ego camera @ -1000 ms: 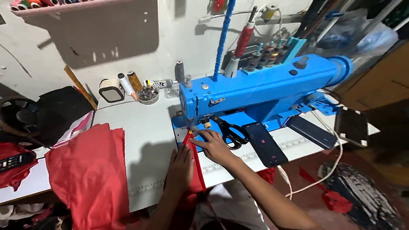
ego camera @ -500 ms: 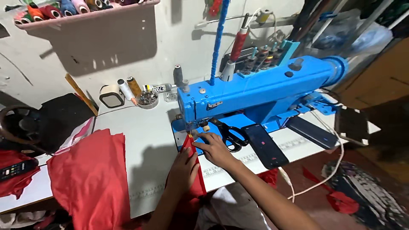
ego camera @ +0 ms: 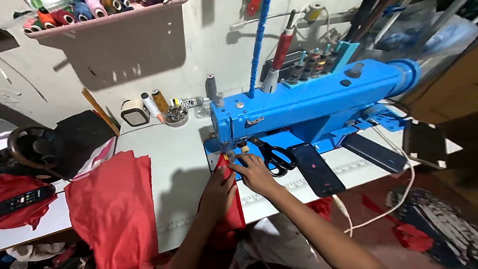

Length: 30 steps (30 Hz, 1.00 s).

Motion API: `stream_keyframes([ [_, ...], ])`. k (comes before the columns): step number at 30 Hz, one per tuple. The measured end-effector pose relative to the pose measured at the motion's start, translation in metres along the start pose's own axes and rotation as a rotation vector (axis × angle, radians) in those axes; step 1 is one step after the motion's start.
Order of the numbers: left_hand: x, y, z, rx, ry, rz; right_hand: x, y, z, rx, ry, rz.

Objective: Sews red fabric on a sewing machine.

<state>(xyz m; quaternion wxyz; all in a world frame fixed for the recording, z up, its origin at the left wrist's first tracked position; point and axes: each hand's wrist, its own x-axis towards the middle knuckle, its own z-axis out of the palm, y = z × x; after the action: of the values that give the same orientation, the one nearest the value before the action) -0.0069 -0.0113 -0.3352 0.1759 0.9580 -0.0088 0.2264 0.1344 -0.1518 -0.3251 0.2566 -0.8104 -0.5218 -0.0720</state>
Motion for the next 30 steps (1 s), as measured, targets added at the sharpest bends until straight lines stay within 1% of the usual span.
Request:
stream_keyframes([
  [3, 0.001, 0.000, 0.001, -0.013, 0.024, -0.009, 0.001, -0.001, 0.000, -0.017, 0.002, 0.017],
  [8, 0.007, -0.001, 0.000, -0.053, 0.061, -0.078, 0.007, -0.002, 0.001, -0.017, -0.016, 0.045],
  [14, 0.015, -0.005, -0.002, -0.060, 0.028, -0.106, 0.004, 0.002, -0.002, 0.087, 0.019, 0.016],
  [22, 0.020, -0.011, 0.003, -0.081, 0.053, -0.099, 0.007, 0.000, -0.001, 0.032, 0.009, 0.020],
  [27, 0.024, -0.012, 0.001, -0.080, 0.034, -0.136, 0.005, 0.001, -0.001, 0.047, 0.031, -0.023],
  [30, 0.026, -0.012, 0.001, -0.076, 0.035, -0.147, 0.005, 0.001, 0.000, 0.031, 0.029, -0.013],
])
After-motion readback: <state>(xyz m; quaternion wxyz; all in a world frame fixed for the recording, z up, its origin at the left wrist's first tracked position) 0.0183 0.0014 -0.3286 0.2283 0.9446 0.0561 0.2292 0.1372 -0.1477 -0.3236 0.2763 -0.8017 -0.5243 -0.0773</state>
